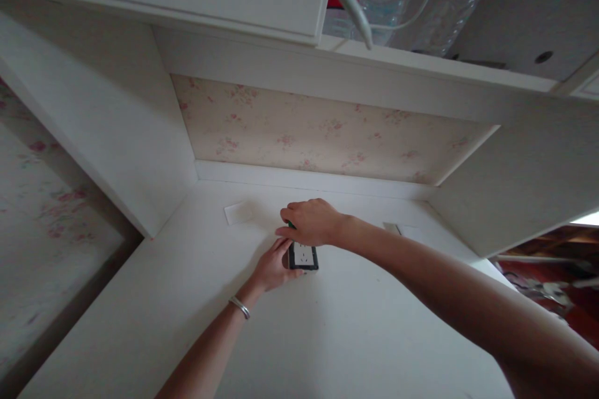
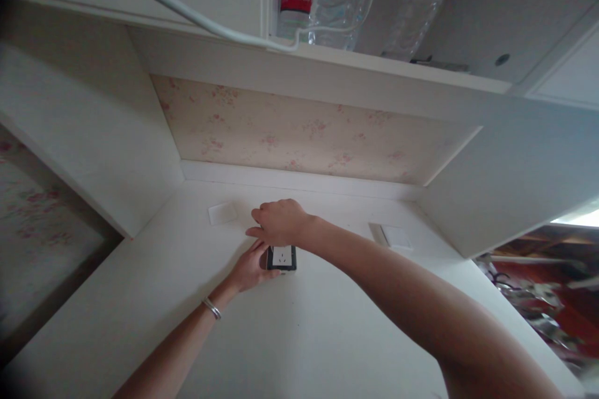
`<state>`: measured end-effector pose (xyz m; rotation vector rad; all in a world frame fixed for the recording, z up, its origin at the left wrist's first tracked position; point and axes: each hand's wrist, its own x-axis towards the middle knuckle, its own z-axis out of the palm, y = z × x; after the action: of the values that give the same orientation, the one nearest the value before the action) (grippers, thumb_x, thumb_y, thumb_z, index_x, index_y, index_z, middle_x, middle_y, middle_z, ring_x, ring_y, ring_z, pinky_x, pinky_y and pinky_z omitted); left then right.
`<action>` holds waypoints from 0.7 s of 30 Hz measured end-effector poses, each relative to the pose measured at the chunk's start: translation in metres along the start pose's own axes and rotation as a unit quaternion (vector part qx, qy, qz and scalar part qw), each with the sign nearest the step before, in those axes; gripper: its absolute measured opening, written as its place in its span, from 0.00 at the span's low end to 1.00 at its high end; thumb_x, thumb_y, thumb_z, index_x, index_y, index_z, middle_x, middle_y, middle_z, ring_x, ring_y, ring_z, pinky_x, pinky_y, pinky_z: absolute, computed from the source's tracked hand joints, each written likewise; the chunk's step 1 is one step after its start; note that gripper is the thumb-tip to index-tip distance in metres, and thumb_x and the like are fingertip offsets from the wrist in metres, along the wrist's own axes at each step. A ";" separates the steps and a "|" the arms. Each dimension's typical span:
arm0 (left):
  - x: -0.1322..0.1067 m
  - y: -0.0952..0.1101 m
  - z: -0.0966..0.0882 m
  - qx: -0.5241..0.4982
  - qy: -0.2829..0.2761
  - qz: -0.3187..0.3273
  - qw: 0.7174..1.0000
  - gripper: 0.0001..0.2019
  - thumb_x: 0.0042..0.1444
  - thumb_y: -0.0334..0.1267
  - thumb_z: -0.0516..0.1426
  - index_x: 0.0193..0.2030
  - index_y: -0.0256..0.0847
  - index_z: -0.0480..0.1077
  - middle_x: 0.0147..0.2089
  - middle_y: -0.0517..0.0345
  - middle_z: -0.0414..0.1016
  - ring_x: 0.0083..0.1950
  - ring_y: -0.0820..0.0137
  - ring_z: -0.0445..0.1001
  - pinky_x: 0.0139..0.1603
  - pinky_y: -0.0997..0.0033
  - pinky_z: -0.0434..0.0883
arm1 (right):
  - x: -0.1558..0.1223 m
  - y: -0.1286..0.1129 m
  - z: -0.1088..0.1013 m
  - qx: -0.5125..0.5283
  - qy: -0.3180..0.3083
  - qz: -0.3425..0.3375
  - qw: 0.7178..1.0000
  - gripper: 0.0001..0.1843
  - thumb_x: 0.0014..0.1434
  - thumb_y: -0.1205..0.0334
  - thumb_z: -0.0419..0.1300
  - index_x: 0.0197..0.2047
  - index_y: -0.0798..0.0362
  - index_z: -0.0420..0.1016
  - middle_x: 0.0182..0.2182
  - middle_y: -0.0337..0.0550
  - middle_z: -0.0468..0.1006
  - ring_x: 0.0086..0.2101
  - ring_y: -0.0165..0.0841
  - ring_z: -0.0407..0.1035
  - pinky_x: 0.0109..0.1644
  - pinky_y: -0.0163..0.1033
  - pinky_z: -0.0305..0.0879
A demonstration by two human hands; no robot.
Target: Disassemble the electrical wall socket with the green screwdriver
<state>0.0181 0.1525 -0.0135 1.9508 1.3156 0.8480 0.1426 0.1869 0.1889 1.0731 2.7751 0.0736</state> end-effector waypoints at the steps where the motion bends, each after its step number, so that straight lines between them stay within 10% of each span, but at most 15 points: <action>1: 0.000 0.000 0.000 -0.002 0.000 0.003 1.000 0.38 0.40 0.46 0.65 0.60 0.43 0.60 0.61 0.52 0.61 0.61 0.59 0.61 0.60 0.63 0.61 | 0.000 0.000 0.001 0.000 0.001 0.001 1.000 0.18 0.63 0.52 0.44 0.44 0.51 0.69 0.42 0.47 0.74 0.39 0.40 0.71 0.37 0.42 0.66; 16: 0.000 -0.001 0.000 0.004 -0.006 0.001 1.000 0.38 0.41 0.46 0.65 0.60 0.44 0.60 0.61 0.52 0.60 0.60 0.59 0.62 0.60 0.63 0.62 | 0.001 0.004 0.004 0.055 0.000 0.007 0.998 0.25 0.53 0.55 0.55 0.55 0.47 0.60 0.52 0.48 0.68 0.41 0.40 0.71 0.37 0.41 0.66; 21: 0.000 -0.002 0.001 0.007 0.002 -0.001 1.000 0.40 0.41 0.48 0.65 0.61 0.42 0.58 0.61 0.51 0.60 0.62 0.59 0.60 0.62 0.62 0.59 | 0.004 0.006 0.008 0.030 0.024 0.052 0.998 0.17 0.62 0.54 0.43 0.47 0.50 0.66 0.44 0.48 0.73 0.40 0.41 0.71 0.39 0.45 0.65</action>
<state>0.0179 0.1530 -0.0162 1.9586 1.3286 0.8440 0.1450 0.1934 0.1815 1.2458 2.7791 0.0283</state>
